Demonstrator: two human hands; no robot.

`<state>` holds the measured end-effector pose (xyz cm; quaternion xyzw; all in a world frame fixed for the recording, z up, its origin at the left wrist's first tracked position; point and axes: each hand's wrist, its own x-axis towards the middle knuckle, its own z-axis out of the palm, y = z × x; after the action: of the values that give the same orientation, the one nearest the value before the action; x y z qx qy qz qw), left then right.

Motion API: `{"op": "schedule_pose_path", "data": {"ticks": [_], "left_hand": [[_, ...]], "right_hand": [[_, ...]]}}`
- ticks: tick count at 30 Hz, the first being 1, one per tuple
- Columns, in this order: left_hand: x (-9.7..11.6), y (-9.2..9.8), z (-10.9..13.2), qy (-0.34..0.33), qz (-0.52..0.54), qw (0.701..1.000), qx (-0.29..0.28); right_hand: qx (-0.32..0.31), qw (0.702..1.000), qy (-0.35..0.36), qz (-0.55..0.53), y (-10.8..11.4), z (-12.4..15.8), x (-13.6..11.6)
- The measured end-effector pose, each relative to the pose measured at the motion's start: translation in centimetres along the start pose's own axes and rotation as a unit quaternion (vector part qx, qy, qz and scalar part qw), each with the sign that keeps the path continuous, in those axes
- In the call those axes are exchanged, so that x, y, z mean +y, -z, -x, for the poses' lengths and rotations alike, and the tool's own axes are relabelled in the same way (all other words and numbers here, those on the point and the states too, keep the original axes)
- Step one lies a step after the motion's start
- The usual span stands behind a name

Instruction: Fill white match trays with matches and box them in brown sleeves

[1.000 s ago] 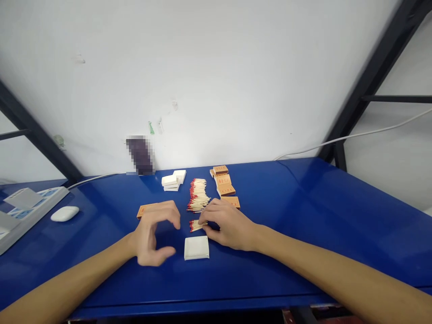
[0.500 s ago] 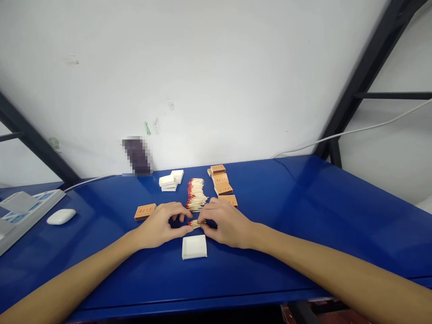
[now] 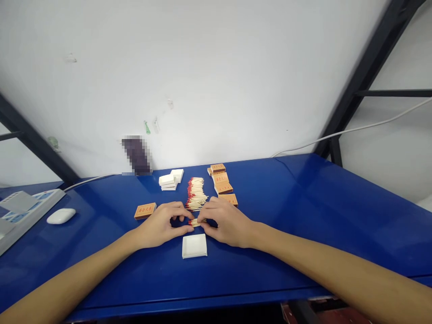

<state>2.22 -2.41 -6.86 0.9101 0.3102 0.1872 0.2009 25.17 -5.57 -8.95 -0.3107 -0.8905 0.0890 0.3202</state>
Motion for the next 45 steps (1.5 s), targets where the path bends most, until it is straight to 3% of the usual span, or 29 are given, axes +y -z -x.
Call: {"op": "schedule_pose_path", "data": {"ticks": [21,45], "left_hand": [[-0.25,-0.23,-0.15,0.037,0.051,0.998,-0.007],[0.12,-0.38,0.02,0.007,0.050,0.999,0.011]], "right_hand": [[-0.014,1.000,-0.011,-0.001,-0.14,0.24,0.12],[-0.011,1.000,0.005,-0.028,-0.07,0.26,0.09]]}}
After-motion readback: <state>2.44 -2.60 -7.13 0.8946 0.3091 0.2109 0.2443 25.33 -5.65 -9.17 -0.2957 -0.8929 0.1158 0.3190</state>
